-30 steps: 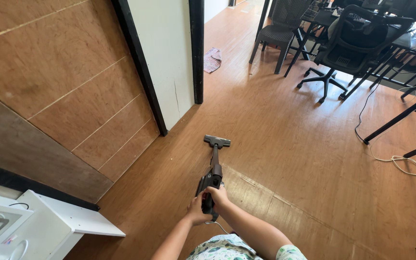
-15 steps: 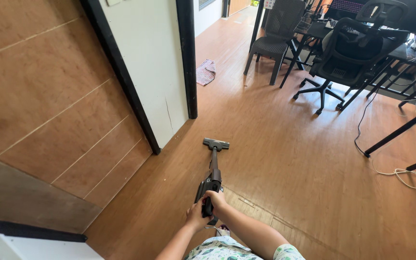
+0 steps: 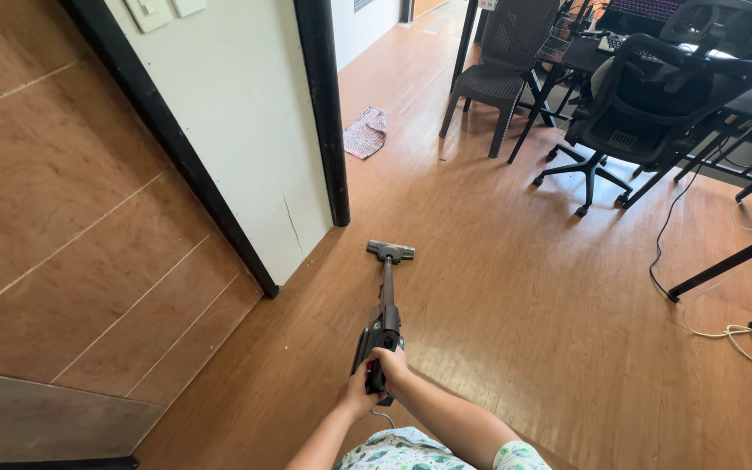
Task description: The person untangles the cord of a corded stick vacuum, plugs it into a wall outlet, and then vacuums the wooden floor of a room. The person moves the vacuum back and forth across the floor, navigating around furniture and a doorway.
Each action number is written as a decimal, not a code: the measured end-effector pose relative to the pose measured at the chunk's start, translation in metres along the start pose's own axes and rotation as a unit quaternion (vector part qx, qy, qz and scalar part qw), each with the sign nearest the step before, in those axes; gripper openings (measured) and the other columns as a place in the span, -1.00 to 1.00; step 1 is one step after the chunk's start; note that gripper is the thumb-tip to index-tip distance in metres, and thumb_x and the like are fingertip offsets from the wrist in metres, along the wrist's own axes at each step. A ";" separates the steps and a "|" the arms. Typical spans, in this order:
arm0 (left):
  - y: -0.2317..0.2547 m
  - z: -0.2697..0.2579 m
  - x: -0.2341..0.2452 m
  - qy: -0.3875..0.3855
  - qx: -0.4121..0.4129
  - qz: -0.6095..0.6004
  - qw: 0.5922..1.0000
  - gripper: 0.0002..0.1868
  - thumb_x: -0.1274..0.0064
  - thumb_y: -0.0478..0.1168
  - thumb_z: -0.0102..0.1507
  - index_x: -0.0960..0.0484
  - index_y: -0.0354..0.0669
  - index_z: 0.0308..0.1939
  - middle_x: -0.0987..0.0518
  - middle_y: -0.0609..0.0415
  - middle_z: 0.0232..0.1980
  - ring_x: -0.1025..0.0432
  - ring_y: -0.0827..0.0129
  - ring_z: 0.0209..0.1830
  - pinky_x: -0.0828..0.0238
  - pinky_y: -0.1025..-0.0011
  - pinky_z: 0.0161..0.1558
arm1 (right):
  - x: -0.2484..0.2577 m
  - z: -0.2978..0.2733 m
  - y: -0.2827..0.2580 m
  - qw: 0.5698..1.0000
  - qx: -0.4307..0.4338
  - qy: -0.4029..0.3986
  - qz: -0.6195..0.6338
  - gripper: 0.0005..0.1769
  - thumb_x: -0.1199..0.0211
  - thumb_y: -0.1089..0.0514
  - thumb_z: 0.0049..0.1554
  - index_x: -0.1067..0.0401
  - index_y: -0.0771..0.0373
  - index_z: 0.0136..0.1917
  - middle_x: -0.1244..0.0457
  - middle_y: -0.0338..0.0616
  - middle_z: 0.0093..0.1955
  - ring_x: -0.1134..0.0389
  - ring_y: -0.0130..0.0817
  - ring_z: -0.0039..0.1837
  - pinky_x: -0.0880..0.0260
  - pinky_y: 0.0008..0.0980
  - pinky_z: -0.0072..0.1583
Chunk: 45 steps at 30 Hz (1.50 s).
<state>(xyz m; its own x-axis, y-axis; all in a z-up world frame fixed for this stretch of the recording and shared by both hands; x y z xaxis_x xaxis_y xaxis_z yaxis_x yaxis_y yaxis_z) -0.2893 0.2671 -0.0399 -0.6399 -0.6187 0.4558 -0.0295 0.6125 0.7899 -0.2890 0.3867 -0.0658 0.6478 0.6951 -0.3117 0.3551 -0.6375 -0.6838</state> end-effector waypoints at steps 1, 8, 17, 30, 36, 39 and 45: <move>0.002 0.006 0.001 0.000 0.000 0.006 1.000 -0.02 -0.38 -0.18 0.05 -0.17 0.10 0.48 -0.56 0.06 0.30 -0.47 0.25 0.30 -0.42 0.34 0.25 | -0.001 0.004 -0.003 1.000 0.001 0.001 0.005 -0.79 -0.19 0.43 -0.14 -0.30 0.35 -0.18 -0.22 0.01 -0.33 -0.30 -0.12 -0.33 -0.43 -0.11 -0.25; 0.007 0.040 0.015 -0.020 0.033 0.079 0.996 -0.02 -0.45 -0.10 -0.02 -0.27 0.10 0.42 -0.58 0.11 0.27 -0.46 0.23 0.29 -0.40 0.33 0.25 | -0.006 0.032 -0.014 1.000 -0.018 0.015 0.001 -0.81 -0.21 0.40 -0.12 -0.32 0.36 -0.18 -0.25 0.07 -0.35 -0.31 -0.07 -0.34 -0.40 -0.09 -0.28; 0.032 0.100 0.043 -0.073 0.032 0.138 0.987 -0.04 -0.45 -0.07 -0.03 -0.30 0.12 0.41 -0.61 0.07 0.21 -0.48 0.18 0.25 -0.44 0.29 0.23 | -0.024 0.080 -0.050 0.997 0.023 0.073 -0.009 -0.78 -0.25 0.39 -0.16 -0.38 0.38 -0.17 -0.27 0.01 -0.33 -0.32 -0.13 -0.31 -0.40 -0.12 -0.22; 0.073 0.239 0.077 -0.172 -0.168 0.023 0.970 0.04 -0.49 -0.12 -0.06 -0.18 -0.10 0.39 -0.52 -0.12 0.24 -0.45 0.09 0.25 -0.41 0.25 0.25 | -0.070 0.164 -0.156 0.960 0.157 0.158 -0.172 -0.82 -0.33 0.30 -0.17 -0.43 0.39 -0.26 -0.31 -0.10 -0.40 -0.33 -0.30 -0.36 -0.36 -0.27 -0.25; 0.063 0.280 0.077 -0.224 -0.220 0.178 0.933 -0.22 -0.19 -0.20 0.05 -0.40 -0.02 0.40 -0.65 -0.14 0.13 -0.54 -0.02 0.13 -0.49 0.16 0.12 | -0.038 0.138 -0.150 0.970 0.108 0.072 -0.207 -0.83 -0.24 0.41 -0.24 -0.40 0.44 -0.28 -0.25 -0.01 -0.47 -0.29 -0.19 -0.50 -0.29 -0.23 -0.39; 0.078 0.306 0.071 -0.178 -0.252 0.226 0.924 -0.08 -0.19 -0.27 0.10 -0.22 -0.01 0.55 -0.53 -0.19 0.25 -0.41 -0.10 0.25 -0.40 0.06 0.17 | -0.009 0.115 -0.154 0.964 0.105 0.068 -0.234 -0.80 -0.27 0.44 -0.24 -0.38 0.45 -0.27 -0.26 -0.03 -0.46 -0.30 -0.22 -0.49 -0.34 -0.25 -0.38; 0.142 0.306 0.021 -0.163 -0.424 0.222 0.863 0.02 -0.40 -0.24 -0.10 -0.28 -0.01 0.43 -0.41 -0.10 0.36 -0.22 -0.03 0.40 -0.22 0.09 0.31 | 0.051 0.068 -0.166 0.969 0.083 0.065 -0.225 -0.77 -0.26 0.47 -0.28 -0.37 0.41 -0.29 -0.26 -0.04 -0.45 -0.31 -0.22 -0.49 -0.38 -0.23 -0.39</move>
<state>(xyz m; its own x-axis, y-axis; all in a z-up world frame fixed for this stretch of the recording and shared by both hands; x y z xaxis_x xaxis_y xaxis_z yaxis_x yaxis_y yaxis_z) -0.5418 0.4918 -0.0438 -0.6305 -0.1599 0.7595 0.7572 0.0884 0.6472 -0.3607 0.5508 -0.0133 0.5360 0.8355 0.1215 0.5153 -0.2097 -0.8310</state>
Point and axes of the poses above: each hand's wrist, its own z-axis towards the middle knuckle, its own x-axis out of the back of the hand, y = z × x, the point moved 8 cm from there along z, towards the middle knuckle
